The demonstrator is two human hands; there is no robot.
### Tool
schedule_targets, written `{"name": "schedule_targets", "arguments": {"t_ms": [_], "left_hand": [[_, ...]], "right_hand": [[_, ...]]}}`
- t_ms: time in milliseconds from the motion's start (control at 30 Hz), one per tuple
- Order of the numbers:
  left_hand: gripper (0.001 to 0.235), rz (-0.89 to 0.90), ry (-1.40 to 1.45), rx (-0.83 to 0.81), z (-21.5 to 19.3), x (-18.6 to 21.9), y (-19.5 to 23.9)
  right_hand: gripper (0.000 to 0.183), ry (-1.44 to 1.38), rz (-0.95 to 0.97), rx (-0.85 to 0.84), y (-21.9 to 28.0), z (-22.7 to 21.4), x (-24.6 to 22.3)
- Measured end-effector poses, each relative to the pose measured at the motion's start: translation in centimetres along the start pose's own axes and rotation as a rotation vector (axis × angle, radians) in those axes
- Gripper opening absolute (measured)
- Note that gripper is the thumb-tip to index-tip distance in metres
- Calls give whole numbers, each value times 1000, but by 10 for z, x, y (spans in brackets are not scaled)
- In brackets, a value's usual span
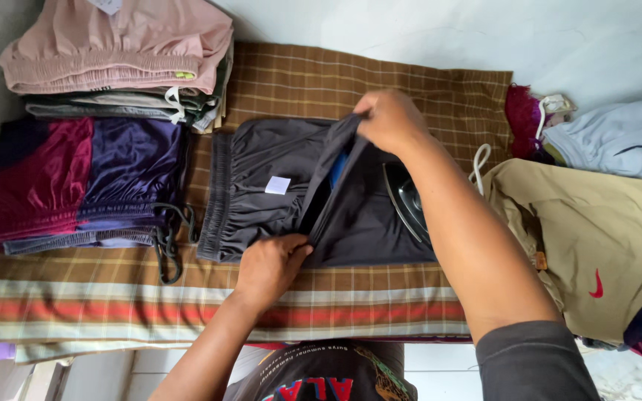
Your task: The person irons a pair of dark gray shorts on a plaid-covered surface. They repeatedly smooth the fabric with their hands, move the iron across different sections, and fold the garment into a compact stack by the end.
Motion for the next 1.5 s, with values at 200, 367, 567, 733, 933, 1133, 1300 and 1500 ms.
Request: {"name": "schedule_targets", "arguments": {"t_ms": [200,367,567,733,933,1133,1300,1500], "left_hand": [[30,-196,36,-26,0,-39,1],[31,-210,83,-79,-26,-11,11],[43,-33,-57,161,-37,19,-41],[62,-37,-301,237,-13,24,-106],[13,115,-558,410,-18,17,-118],[14,-14,-121,367,-81,28,-33],[15,-47,-108,3,-55,59,10],[24,179,-77,-314,4,91,13]], "right_hand": [[70,-86,-36,-221,53,-13,1],[66,203,248,-123,98,-11,79],[59,198,279,-71,110,40,119],[61,228,261,51,83,38,109],[56,191,357,121,58,27,121],[40,132,186,53,58,24,101],[40,77,246,-89,51,9,76],[33,139,39,-150,49,25,48]]}}
Point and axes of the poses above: each hand's wrist, its own y-axis away from the middle knuckle, its own z-axis out of the palm, x = y × z, the point moved 8 cm from there along -y, towards the middle knuckle, and after that the axes turned 7 degrees about y, right-handed, at the moved point
